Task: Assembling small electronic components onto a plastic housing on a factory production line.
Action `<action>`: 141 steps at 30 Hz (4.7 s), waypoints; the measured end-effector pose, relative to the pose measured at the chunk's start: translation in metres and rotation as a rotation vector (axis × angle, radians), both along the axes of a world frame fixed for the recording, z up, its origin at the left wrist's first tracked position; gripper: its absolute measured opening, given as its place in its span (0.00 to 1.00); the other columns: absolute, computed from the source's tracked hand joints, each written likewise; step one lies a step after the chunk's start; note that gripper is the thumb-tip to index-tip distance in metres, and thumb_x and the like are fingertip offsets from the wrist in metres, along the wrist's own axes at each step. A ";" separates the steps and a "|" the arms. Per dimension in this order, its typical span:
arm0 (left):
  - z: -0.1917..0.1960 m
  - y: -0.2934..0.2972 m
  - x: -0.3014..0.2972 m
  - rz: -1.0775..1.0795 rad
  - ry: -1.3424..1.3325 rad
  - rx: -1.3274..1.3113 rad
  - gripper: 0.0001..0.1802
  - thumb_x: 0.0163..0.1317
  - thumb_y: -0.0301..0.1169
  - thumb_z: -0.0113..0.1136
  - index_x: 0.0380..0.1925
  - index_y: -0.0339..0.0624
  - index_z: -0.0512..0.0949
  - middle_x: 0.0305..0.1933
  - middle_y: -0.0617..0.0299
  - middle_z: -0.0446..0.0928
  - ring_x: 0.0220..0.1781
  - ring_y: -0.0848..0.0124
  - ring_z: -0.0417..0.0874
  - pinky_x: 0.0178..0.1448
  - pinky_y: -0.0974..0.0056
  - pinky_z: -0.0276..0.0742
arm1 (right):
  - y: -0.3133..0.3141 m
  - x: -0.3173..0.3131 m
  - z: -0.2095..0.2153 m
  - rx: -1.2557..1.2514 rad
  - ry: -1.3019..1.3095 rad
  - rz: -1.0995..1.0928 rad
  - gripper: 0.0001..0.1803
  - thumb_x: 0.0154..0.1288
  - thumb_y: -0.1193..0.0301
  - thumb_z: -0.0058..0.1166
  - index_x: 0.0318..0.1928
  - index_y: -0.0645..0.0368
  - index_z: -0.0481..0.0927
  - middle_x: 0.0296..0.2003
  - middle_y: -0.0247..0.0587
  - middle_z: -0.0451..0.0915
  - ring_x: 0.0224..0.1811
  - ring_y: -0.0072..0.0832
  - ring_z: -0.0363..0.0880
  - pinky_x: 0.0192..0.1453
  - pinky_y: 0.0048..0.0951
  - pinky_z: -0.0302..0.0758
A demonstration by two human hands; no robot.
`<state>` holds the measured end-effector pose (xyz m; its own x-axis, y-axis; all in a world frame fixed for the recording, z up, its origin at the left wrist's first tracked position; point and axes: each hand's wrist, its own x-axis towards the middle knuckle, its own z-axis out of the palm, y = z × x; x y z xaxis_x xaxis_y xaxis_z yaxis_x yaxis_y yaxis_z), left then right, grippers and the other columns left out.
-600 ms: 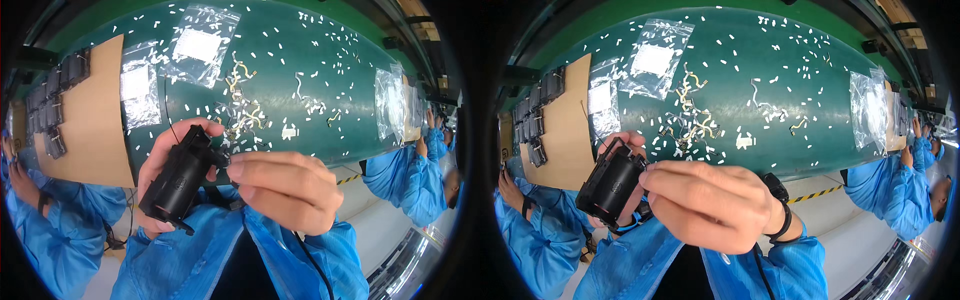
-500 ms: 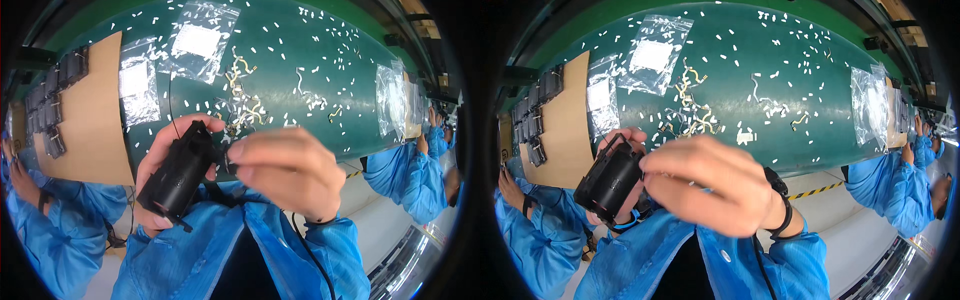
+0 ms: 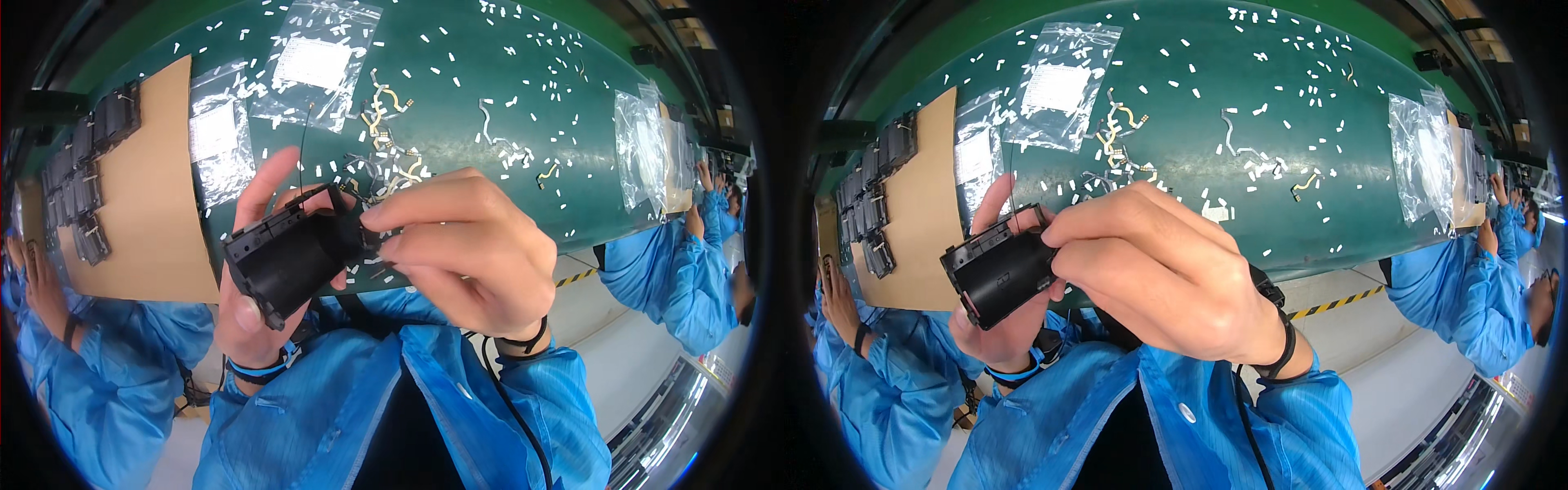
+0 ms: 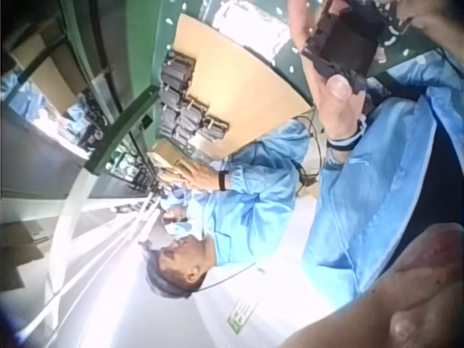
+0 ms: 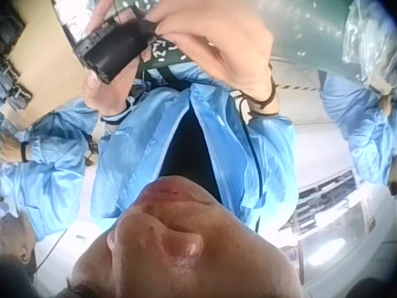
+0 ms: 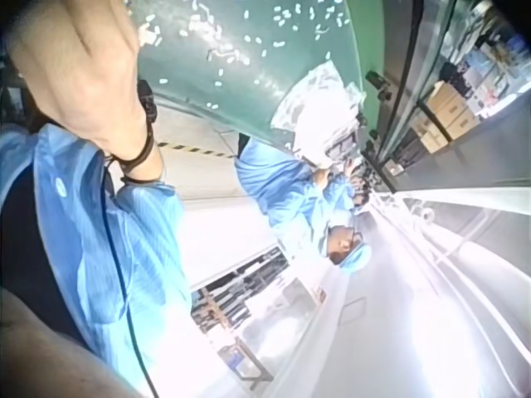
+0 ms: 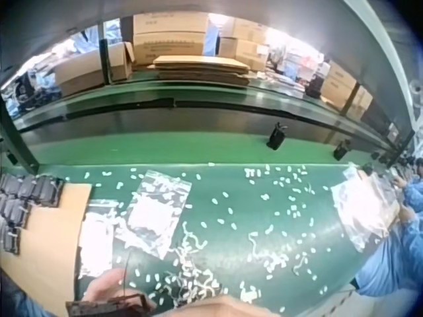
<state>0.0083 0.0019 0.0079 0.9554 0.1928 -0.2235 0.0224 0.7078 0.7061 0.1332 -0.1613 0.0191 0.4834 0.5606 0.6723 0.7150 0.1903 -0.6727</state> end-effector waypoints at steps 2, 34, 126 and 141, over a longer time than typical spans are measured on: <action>0.001 -0.001 0.000 0.025 0.050 0.041 0.71 0.44 0.56 0.76 0.75 0.31 0.42 0.63 0.35 0.69 0.59 0.55 0.80 0.47 0.64 0.85 | -0.003 -0.001 -0.002 -0.021 0.017 0.017 0.16 0.42 0.84 0.66 0.36 0.69 0.80 0.38 0.50 0.80 0.31 0.40 0.80 0.33 0.33 0.79; -0.016 -0.025 0.001 0.062 -0.140 0.285 0.14 0.64 0.28 0.58 0.47 0.34 0.73 0.46 0.47 0.75 0.50 0.62 0.78 0.57 0.60 0.74 | -0.013 -0.023 -0.001 -0.237 0.850 0.108 0.07 0.64 0.88 0.55 0.40 0.68 0.75 0.37 0.44 0.78 0.36 0.23 0.79 0.41 0.25 0.78; -0.012 -0.036 -0.005 0.530 -0.211 1.749 0.11 0.52 0.10 0.69 0.35 0.29 0.82 0.34 0.41 0.85 0.32 0.59 0.88 0.39 0.67 0.83 | -0.002 -0.041 0.007 -0.213 0.379 -0.226 0.14 0.51 0.85 0.65 0.41 0.67 0.81 0.31 0.45 0.78 0.31 0.38 0.78 0.33 0.33 0.74; -0.017 -0.037 -0.002 0.445 -0.072 1.011 0.12 0.46 0.12 0.71 0.33 0.31 0.85 0.34 0.47 0.86 0.35 0.66 0.88 0.36 0.69 0.82 | -0.010 -0.021 -0.007 -0.268 -0.234 -0.173 0.16 0.44 0.83 0.63 0.38 0.69 0.80 0.30 0.42 0.76 0.27 0.35 0.73 0.29 0.32 0.72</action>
<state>0.0066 -0.0353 -0.0091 0.7596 0.5850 0.2842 -0.1550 -0.2615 0.9527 0.1126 -0.1710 0.0124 0.4373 0.6553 0.6160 0.8608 -0.1066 -0.4976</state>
